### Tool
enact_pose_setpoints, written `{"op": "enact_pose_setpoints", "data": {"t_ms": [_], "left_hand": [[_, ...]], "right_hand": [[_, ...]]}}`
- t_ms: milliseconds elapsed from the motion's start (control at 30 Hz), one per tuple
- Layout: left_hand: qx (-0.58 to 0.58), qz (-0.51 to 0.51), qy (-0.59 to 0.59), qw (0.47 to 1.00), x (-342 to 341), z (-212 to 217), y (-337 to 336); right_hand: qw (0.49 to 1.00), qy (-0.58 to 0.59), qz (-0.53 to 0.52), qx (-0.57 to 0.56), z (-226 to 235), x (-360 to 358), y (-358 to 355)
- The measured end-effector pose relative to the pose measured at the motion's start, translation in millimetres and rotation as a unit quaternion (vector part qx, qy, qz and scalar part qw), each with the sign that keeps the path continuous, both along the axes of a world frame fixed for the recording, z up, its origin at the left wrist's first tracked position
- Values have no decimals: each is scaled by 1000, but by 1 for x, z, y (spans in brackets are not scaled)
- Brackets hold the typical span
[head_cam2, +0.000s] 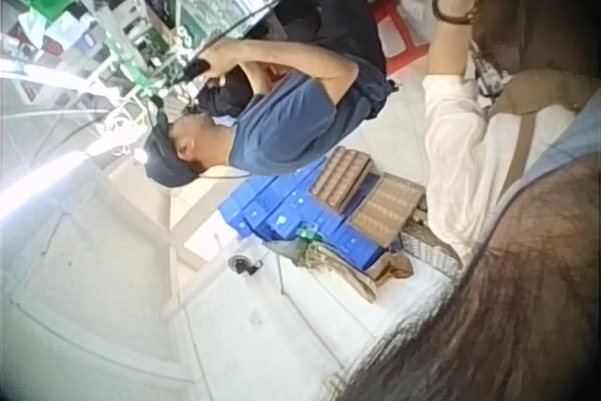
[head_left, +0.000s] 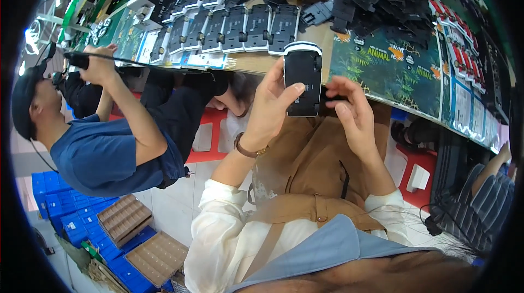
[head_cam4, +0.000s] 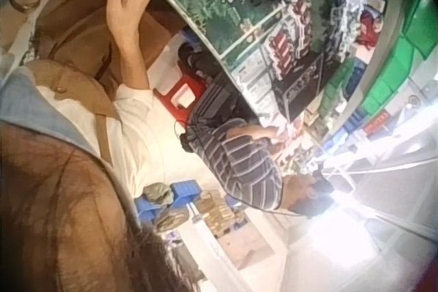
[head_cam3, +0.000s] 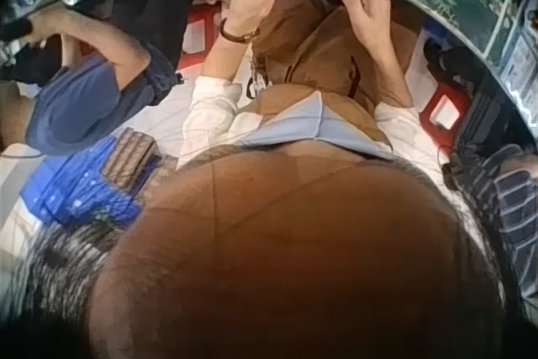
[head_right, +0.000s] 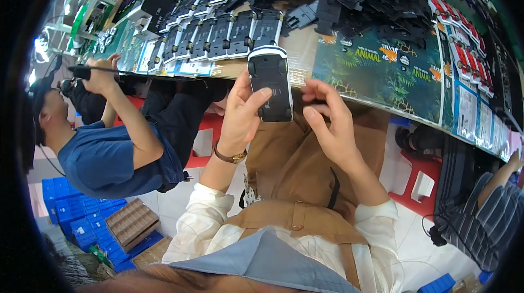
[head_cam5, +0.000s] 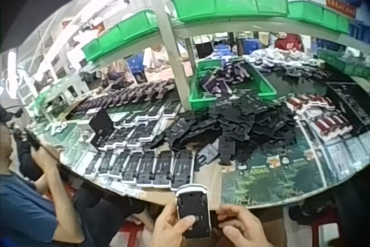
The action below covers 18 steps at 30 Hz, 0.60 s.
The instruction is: The person assembles toy cars by picking up car bodies and base plates from the table and pressing the base plates onto the bottoms of the car bodies by hand.
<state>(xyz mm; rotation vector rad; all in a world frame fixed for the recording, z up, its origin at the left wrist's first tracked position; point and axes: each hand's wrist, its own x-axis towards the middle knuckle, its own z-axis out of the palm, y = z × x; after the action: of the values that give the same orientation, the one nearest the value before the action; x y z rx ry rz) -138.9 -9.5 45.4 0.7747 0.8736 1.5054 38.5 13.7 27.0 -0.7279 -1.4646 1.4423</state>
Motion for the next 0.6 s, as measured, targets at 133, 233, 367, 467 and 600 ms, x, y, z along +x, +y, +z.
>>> {"op": "enact_pose_setpoints", "data": {"t_ms": [133,233,367,467,600], "left_hand": [[3,-11,5,1000,15,-12,-6],[-1,-15,0,1000,23,-16,-6],[5,-23,30,999,23,-23,-6],[28,5,86,996,22,-23,-10],[67,70,252,963,33,-32,-9]], "right_hand": [[999,6,-8,-31,8,-9,6],[999,-19,-18,-41,6,-12,10],[998,-35,-25,-39,-2,-13,9],[998,-23,-36,-37,-10,-17,6],[998,7,-35,-60,-13,-14,6]]}}
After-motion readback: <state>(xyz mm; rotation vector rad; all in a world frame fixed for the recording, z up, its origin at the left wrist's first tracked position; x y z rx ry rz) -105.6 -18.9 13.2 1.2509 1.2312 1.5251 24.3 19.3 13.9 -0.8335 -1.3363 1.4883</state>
